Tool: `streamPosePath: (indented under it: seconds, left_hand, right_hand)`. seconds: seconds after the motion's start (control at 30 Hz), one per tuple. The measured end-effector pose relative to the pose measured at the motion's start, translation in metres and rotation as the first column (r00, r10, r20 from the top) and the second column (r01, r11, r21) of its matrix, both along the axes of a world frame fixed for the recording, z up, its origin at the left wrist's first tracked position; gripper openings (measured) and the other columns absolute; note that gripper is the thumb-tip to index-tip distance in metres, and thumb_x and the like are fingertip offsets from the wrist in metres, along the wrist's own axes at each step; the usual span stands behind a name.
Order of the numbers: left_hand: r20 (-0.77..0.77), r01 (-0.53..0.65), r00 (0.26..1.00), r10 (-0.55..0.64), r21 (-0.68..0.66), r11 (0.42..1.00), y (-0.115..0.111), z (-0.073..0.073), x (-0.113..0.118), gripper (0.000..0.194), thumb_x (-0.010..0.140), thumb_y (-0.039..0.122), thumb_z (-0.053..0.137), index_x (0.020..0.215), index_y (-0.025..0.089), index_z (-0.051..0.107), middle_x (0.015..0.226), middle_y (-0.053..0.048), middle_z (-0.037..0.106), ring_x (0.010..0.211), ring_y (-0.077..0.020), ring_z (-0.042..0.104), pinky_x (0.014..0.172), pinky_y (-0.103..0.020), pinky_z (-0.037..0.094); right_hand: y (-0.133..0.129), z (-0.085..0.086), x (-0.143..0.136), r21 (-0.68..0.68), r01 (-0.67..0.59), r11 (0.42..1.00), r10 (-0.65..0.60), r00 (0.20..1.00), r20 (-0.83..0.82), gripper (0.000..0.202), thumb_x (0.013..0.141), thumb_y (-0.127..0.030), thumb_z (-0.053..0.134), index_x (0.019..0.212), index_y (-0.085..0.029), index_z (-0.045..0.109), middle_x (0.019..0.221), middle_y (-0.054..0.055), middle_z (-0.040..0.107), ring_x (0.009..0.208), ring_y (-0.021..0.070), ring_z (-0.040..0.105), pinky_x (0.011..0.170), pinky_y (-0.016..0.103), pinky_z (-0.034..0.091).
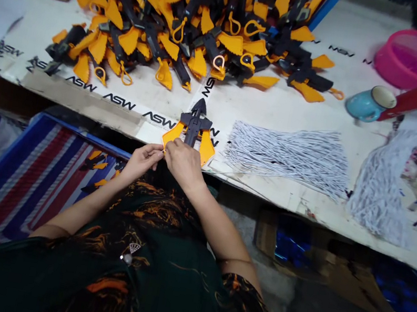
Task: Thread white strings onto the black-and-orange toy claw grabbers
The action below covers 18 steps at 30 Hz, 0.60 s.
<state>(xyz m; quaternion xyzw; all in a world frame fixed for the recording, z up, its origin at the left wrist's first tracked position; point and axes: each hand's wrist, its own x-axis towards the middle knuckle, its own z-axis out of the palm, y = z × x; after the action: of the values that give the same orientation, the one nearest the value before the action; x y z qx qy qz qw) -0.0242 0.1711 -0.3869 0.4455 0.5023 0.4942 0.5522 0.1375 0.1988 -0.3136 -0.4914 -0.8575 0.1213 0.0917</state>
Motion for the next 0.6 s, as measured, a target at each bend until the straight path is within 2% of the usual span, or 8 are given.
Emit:
streamPosePath:
  seconds: [0.1, 0.2, 0.3, 0.4, 0.47, 0.6]
  left_hand:
    - [-0.018, 0.000, 1.000, 0.000, 0.000, 1.000, 0.002, -0.002, 0.001, 0.051, 0.074, 0.057, 0.077, 0.100, 0.013, 0.068, 0.071, -0.001, 0.072, 0.043, -0.0056, 0.050, 0.043, -0.019, 0.038]
    - [-0.085, 0.022, 0.996, -0.022, 0.004, 1.000, 0.006, -0.001, 0.002, 0.043, 0.076, 0.054, 0.073, 0.091, 0.014, 0.068, 0.062, 0.002, 0.067, 0.042, -0.0064, 0.049, 0.044, -0.020, 0.038]
    - [-0.207, 0.091, 0.975, -0.083, 0.027, 0.996, 0.008, 0.005, -0.002, 0.033, 0.080, 0.049, 0.068, 0.080, 0.016, 0.067, 0.055, 0.004, 0.062, 0.042, -0.0069, 0.048, 0.047, -0.020, 0.038]
    - [-0.281, 0.140, 0.952, -0.125, 0.033, 0.990, 0.005, 0.016, -0.022, 0.027, 0.083, 0.043, 0.066, 0.078, 0.017, 0.067, 0.062, 0.002, 0.067, 0.048, -0.0077, 0.053, 0.052, -0.020, 0.042]
    - [-0.230, 0.109, 0.968, -0.103, 0.013, 0.994, 0.002, 0.023, -0.044, 0.027, 0.083, 0.043, 0.068, 0.078, 0.017, 0.066, 0.063, 0.001, 0.067, 0.049, -0.0083, 0.054, 0.053, -0.020, 0.043]
    - [0.014, -0.047, 0.999, 0.047, -0.036, 0.998, -0.008, 0.031, -0.085, 0.031, 0.076, 0.045, 0.077, 0.077, 0.017, 0.065, 0.055, 0.003, 0.061, 0.045, -0.0078, 0.051, 0.047, -0.018, 0.041]
  right_hand:
    - [0.000, -0.003, 0.002, 0.009, -0.021, 1.000, 0.021, 0.998, -0.057, 0.027, 0.103, -0.028, 0.046, 0.101, -0.019, 0.071, 0.102, 0.008, 0.068, 0.087, 0.0185, 0.065, 0.067, 0.029, 0.037]
    - [-0.001, -0.004, 0.006, 0.027, -0.073, 0.997, 0.076, 0.990, -0.122, 0.026, 0.102, -0.031, 0.049, 0.114, -0.020, 0.069, 0.116, 0.008, 0.067, 0.094, 0.0189, 0.066, 0.069, 0.028, 0.042]
    - [-0.003, -0.005, 0.007, 0.057, -0.076, 0.996, 0.080, 0.994, -0.075, 0.032, 0.100, -0.038, 0.053, 0.123, -0.020, 0.066, 0.124, 0.009, 0.065, 0.092, 0.0204, 0.066, 0.065, 0.029, 0.042]
    - [-0.005, -0.007, 0.006, 0.078, -0.064, 0.995, 0.066, 0.997, -0.028, 0.030, 0.100, -0.036, 0.052, 0.124, -0.021, 0.066, 0.123, 0.008, 0.066, 0.088, 0.0198, 0.066, 0.064, 0.029, 0.042]
    - [-0.006, -0.009, 0.007, 0.090, -0.062, 0.994, 0.064, 0.998, -0.024, 0.028, 0.100, -0.033, 0.052, 0.122, -0.021, 0.066, 0.122, 0.007, 0.067, 0.088, 0.0195, 0.066, 0.065, 0.029, 0.042]
    - [-0.005, -0.013, 0.012, 0.106, -0.056, 0.993, 0.061, 0.997, -0.047, 0.026, 0.098, -0.030, 0.053, 0.119, -0.021, 0.067, 0.119, 0.007, 0.068, 0.087, 0.0196, 0.066, 0.066, 0.030, 0.044]
